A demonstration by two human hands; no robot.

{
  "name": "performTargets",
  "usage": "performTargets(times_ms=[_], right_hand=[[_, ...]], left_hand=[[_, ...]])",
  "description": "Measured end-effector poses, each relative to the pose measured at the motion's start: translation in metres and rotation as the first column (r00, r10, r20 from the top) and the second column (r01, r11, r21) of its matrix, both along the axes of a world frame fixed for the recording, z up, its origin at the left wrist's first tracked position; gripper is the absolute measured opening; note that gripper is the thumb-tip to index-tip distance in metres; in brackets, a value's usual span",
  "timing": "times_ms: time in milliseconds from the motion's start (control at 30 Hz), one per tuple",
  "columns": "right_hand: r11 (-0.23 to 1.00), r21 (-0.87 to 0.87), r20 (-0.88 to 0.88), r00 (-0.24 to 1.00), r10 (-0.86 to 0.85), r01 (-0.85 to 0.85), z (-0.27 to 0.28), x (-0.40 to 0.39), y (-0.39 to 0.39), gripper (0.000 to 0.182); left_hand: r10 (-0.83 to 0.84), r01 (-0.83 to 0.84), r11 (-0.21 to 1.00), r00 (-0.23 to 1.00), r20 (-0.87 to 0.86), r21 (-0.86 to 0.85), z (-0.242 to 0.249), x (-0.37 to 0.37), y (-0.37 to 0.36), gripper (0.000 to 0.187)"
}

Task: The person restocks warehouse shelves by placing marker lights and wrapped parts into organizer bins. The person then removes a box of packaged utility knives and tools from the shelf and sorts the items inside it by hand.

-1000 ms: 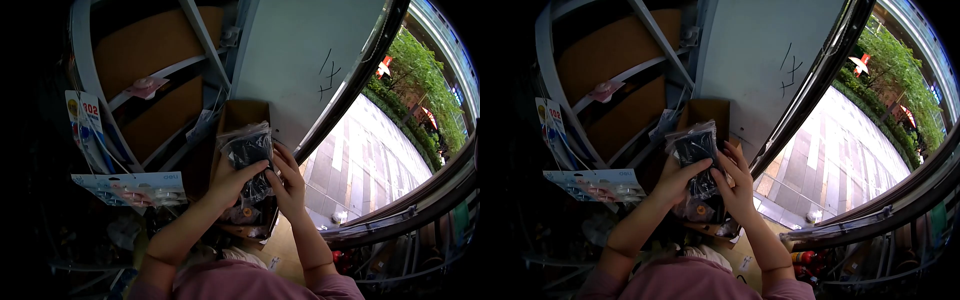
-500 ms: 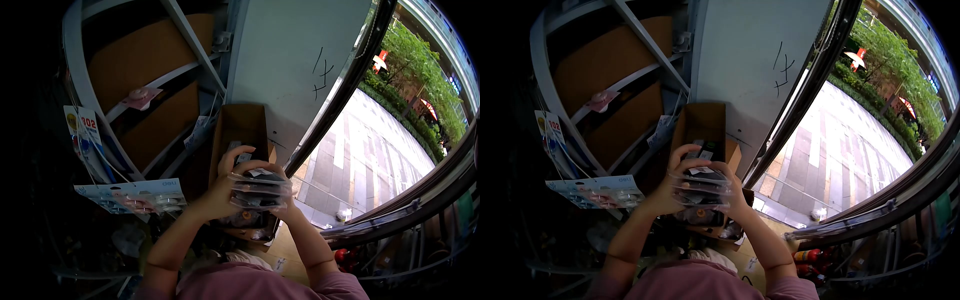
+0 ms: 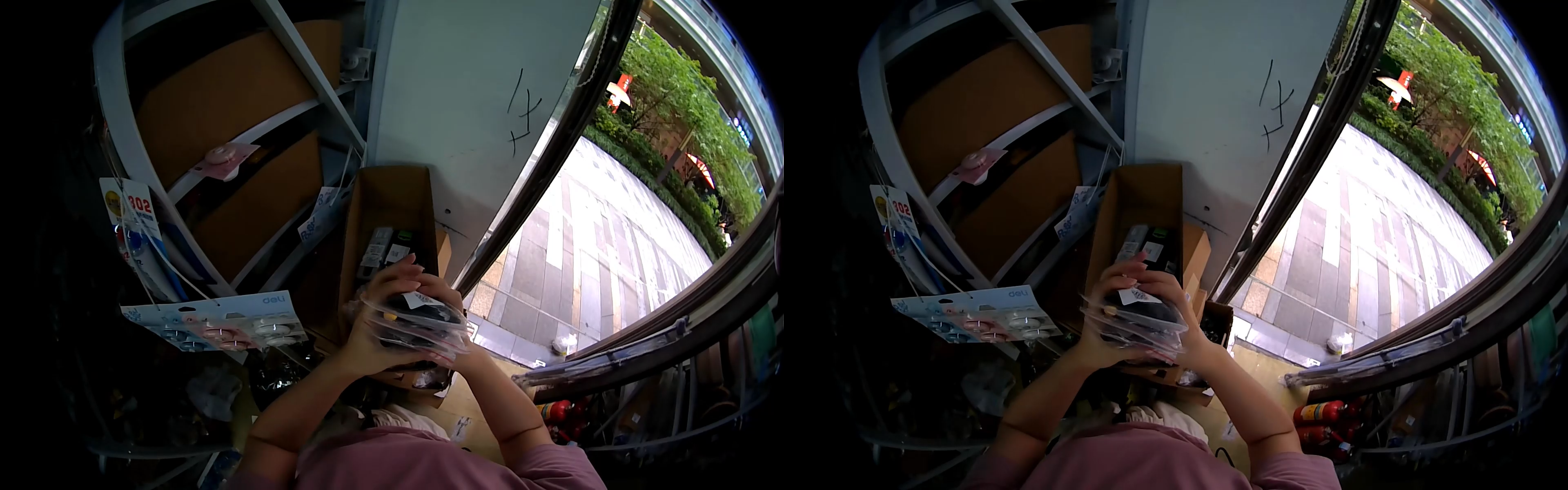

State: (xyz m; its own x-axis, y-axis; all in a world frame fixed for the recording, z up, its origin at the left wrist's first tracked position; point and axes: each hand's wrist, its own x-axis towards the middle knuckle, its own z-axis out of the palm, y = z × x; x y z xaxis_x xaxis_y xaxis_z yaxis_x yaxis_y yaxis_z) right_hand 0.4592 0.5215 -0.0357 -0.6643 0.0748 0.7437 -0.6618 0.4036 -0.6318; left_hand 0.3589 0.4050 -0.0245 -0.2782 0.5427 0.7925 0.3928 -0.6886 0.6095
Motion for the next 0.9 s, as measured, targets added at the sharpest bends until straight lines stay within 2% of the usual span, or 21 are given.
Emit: performTargets(times_ms=[133, 167, 200, 233, 267, 333, 367, 400, 467, 500, 533, 600, 633, 667, 733, 800, 900], right_hand=[[0.998, -0.055, 0.040, 0.999, -0.001, 0.003, -0.009, -0.001, 0.005, 0.071], [0.975, -0.221, 0.268, 0.963, 0.033, 0.028, -0.009, 0.002, 0.004, 0.070], [0.925, -0.370, 0.473, 0.875, 0.105, 0.089, -0.006, 0.005, 0.003, 0.069], [0.925, -0.371, 0.476, 0.873, 0.109, 0.087, -0.001, 0.006, 0.003, 0.069], [0.966, -0.194, 0.383, 0.920, -0.084, 0.169, 0.006, 0.007, 0.003, 0.061], [0.911, 0.127, 0.082, 0.911, -0.404, 0.392, 0.021, 0.005, 0.005, 0.046], [0.916, -0.121, 0.114, 0.922, -0.369, 0.382, 0.022, 0.003, 0.013, 0.040], [0.862, -0.361, 0.136, 0.934, -0.329, 0.356, 0.024, 0.003, 0.023, 0.035], [0.735, -0.573, 0.288, 0.929, -0.232, 0.361, 0.043, 0.006, 0.047, 0.034], [0.738, -0.542, 0.316, 0.911, -0.264, 0.402, 0.055, 0.005, 0.052, 0.034], [0.738, -0.510, 0.341, 0.892, -0.297, 0.441, 0.066, 0.002, 0.057, 0.035], [0.757, -0.505, 0.342, 0.902, -0.265, 0.414, 0.071, -0.013, 0.065, 0.038], [0.764, -0.499, 0.410, 0.888, -0.208, 0.409, 0.075, -0.023, 0.063, 0.037], [0.772, -0.492, 0.474, 0.868, -0.150, 0.402, 0.079, -0.035, 0.062, 0.037], [0.782, -0.454, 0.560, 0.819, -0.123, 0.427, 0.070, -0.071, 0.074, 0.037], [0.787, -0.451, 0.657, 0.754, -0.026, 0.421, 0.072, -0.108, 0.078, 0.039], [0.745, -0.477, 0.755, 0.652, 0.076, 0.466, 0.038, -0.168, 0.092, 0.031]], left_hand=[[0.030, -0.031, 0.999, 0.999, -0.022, -0.034, 0.004, 0.003, -0.003, 0.083], [0.056, -0.059, 0.994, 0.998, -0.030, -0.093, 0.004, 0.003, -0.004, 0.086], [0.083, -0.088, 0.984, 0.996, -0.038, -0.153, 0.004, 0.004, -0.005, 0.089], [0.087, -0.092, 0.984, 0.996, -0.035, -0.154, 0.005, 0.006, -0.005, 0.089], [0.062, -0.047, 0.989, 0.993, 0.104, -0.144, 0.006, 0.009, -0.004, 0.087], [0.003, 0.039, 0.994, 0.929, 0.370, -0.104, 0.009, 0.014, -0.004, 0.083], [0.180, -0.144, 0.979, 0.943, 0.280, -0.142, 0.015, 0.012, -0.010, 0.068], [0.181, -0.145, 0.979, 0.942, 0.282, -0.144, 0.017, 0.008, -0.019, 0.068], [0.420, -0.410, 0.825, 0.905, -0.064, -0.389, 0.018, 0.000, -0.036, 0.052], [0.429, -0.431, 0.808, 0.898, -0.102, -0.402, 0.015, 0.001, -0.040, 0.039], [0.429, -0.431, 0.807, 0.898, -0.102, -0.403, 0.011, 0.003, -0.042, 0.039], [0.502, -0.639, 0.706, 0.755, -0.422, -0.304, 0.000, 0.004, -0.045, 0.038], [0.524, -0.673, 0.678, 0.725, -0.446, -0.296, -0.007, 0.006, -0.045, 0.042], [0.525, -0.671, 0.678, 0.728, -0.441, -0.300, -0.010, 0.009, -0.045, 0.042], [0.574, -0.747, 0.597, 0.653, -0.494, -0.293, -0.014, 0.013, -0.045, 0.048], [0.588, -0.732, 0.603, 0.677, -0.442, -0.319, -0.019, 0.013, -0.046, 0.052], [0.605, -0.709, 0.597, 0.706, -0.369, -0.377, -0.030, 0.011, -0.048, 0.058]])
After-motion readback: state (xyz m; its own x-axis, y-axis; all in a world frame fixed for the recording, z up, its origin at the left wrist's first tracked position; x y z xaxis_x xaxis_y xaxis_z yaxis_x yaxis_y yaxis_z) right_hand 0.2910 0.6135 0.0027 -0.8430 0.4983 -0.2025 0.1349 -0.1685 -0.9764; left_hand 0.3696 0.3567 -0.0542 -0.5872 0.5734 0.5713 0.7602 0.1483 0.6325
